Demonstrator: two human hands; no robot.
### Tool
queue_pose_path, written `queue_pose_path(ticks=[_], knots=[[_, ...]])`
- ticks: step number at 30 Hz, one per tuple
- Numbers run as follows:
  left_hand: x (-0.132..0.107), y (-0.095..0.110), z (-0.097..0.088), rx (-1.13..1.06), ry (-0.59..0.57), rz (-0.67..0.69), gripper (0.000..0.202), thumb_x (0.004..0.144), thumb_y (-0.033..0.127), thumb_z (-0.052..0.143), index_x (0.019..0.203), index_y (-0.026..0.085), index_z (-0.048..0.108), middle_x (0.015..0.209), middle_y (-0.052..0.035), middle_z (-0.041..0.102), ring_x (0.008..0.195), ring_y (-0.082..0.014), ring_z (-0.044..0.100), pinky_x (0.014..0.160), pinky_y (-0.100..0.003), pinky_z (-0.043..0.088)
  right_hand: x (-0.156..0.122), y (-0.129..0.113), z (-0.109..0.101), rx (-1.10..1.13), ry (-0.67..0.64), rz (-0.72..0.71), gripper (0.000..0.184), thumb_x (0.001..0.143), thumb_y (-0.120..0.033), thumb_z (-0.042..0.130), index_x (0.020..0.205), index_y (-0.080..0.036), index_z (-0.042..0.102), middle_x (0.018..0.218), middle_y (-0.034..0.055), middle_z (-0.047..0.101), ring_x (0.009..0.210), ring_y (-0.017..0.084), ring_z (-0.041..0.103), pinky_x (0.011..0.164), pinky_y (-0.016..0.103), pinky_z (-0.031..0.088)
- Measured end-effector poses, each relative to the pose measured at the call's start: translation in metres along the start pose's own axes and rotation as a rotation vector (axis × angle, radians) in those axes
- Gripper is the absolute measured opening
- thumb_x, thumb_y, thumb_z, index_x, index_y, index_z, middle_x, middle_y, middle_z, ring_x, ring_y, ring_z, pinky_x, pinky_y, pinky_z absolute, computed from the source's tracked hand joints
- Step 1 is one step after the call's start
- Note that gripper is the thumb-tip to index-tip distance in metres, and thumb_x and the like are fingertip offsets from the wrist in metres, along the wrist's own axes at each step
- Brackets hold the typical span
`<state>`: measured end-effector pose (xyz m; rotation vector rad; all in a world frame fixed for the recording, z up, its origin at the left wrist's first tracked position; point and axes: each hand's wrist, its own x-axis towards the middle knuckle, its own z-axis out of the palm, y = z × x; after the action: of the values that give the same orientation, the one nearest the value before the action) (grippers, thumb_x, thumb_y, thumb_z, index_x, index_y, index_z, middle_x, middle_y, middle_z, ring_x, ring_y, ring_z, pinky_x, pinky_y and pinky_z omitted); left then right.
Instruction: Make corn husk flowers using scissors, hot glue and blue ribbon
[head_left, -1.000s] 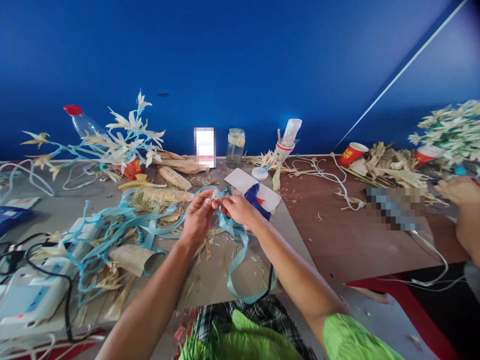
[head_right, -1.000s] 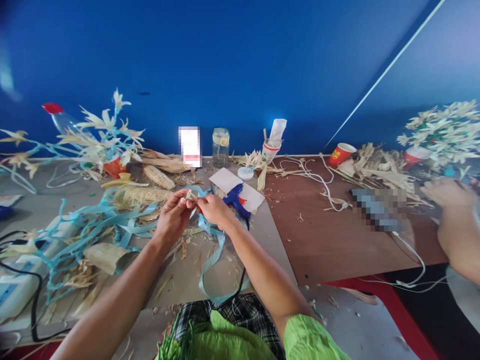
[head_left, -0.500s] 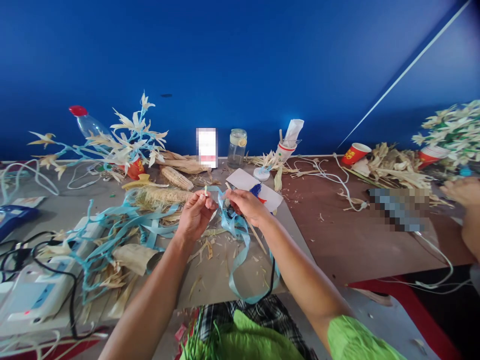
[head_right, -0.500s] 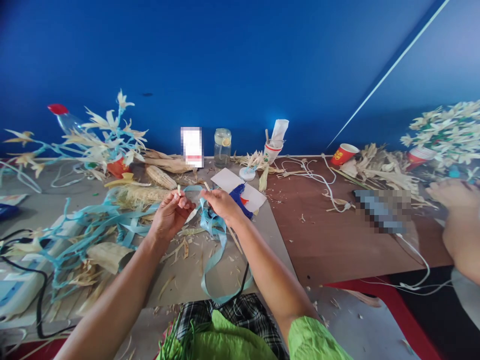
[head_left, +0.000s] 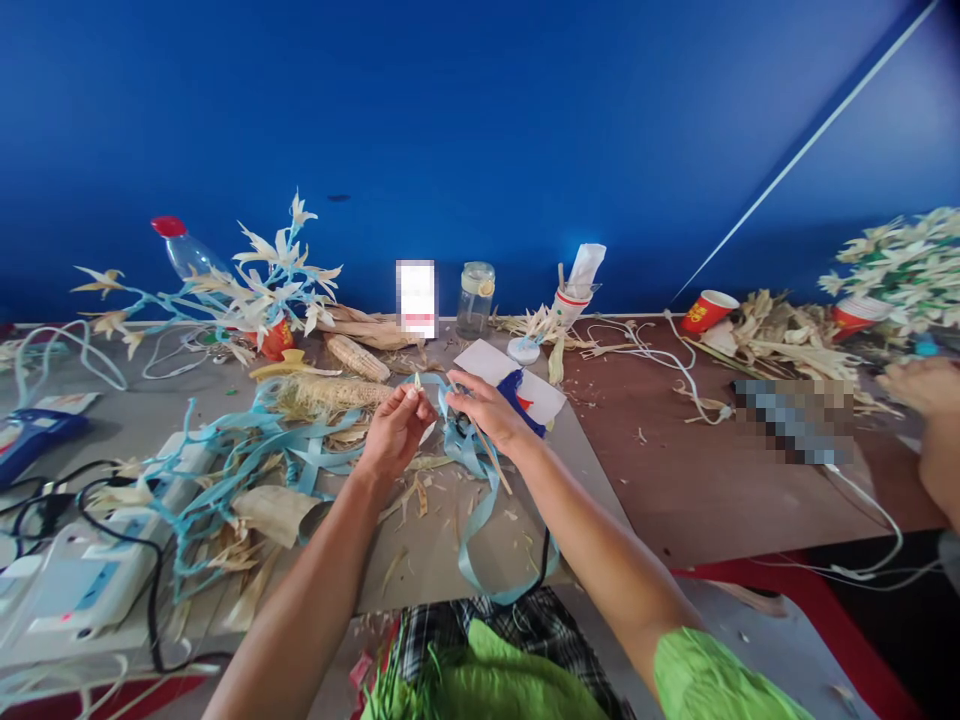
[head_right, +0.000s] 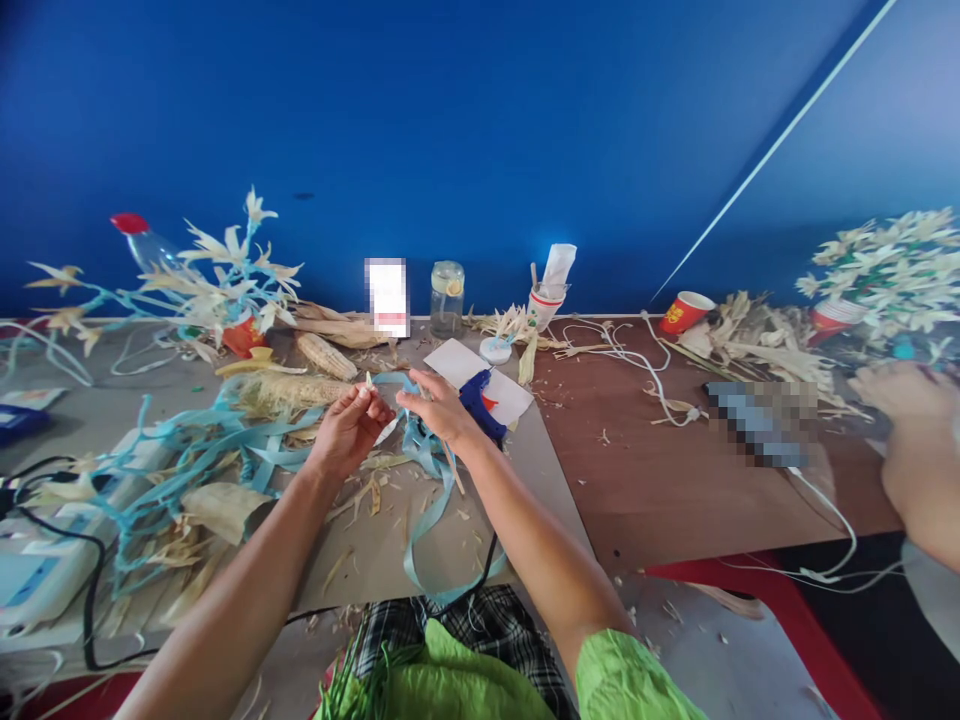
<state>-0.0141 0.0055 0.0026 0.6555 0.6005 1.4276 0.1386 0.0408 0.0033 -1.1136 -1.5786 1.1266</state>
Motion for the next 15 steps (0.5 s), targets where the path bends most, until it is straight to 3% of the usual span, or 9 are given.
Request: queue_pose_path(ticks=[2, 4, 7, 15], knots=[[0.0, 0.0, 0.0, 0.002, -0.006, -0.001, 0.015, 0.073, 0.023, 0.07, 0.072, 0.014, 0.058, 0.056, 0.0025, 0.051, 0.055, -0.0069, 0.046, 0.062, -0.022, 0.042, -0.002, -0.004, 0.002, -0.039, 0.031, -0.042, 0.035, 0.071, -0.035, 0.066, 0.103, -0.02, 0.066, 0.121, 0.0081, 0.059, 0.118, 0.024, 0.051, 0.101, 0.039, 0.038], [-0.001, 0.001, 0.001, 0.014, -0.013, 0.001, 0.016, 0.072, 0.024, 0.071, 0.073, 0.014, 0.058, 0.056, 0.0024, 0.051, 0.056, -0.0071, 0.046, 0.062, -0.021, 0.041, -0.005, -0.008, 0.004, -0.012, 0.02, -0.104, 0.032, 0.073, -0.033, 0.062, 0.102, -0.019, 0.067, 0.121, 0.0097, 0.059, 0.109, 0.022, 0.057, 0.097, 0.037, 0.042], [-0.001, -0.001, 0.0, 0.071, -0.024, 0.008, 0.018, 0.073, 0.028, 0.07, 0.074, 0.014, 0.059, 0.056, 0.0024, 0.051, 0.056, -0.0074, 0.046, 0.061, -0.021, 0.041, -0.009, -0.013, 0.006, 0.078, -0.002, -0.131, 0.029, 0.079, -0.034, 0.054, 0.1, -0.018, 0.068, 0.109, 0.0077, 0.064, 0.084, 0.016, 0.064, 0.081, 0.032, 0.049], [-0.001, -0.013, -0.002, 0.221, -0.055, -0.012, 0.023, 0.071, 0.033, 0.071, 0.069, 0.014, 0.06, 0.057, 0.0022, 0.053, 0.055, -0.007, 0.046, 0.058, -0.021, 0.037, -0.013, -0.015, 0.014, 0.165, -0.082, -0.084, 0.018, 0.074, -0.032, 0.062, 0.085, -0.02, 0.068, 0.083, 0.0016, 0.066, 0.077, 0.014, 0.06, 0.075, 0.028, 0.048]])
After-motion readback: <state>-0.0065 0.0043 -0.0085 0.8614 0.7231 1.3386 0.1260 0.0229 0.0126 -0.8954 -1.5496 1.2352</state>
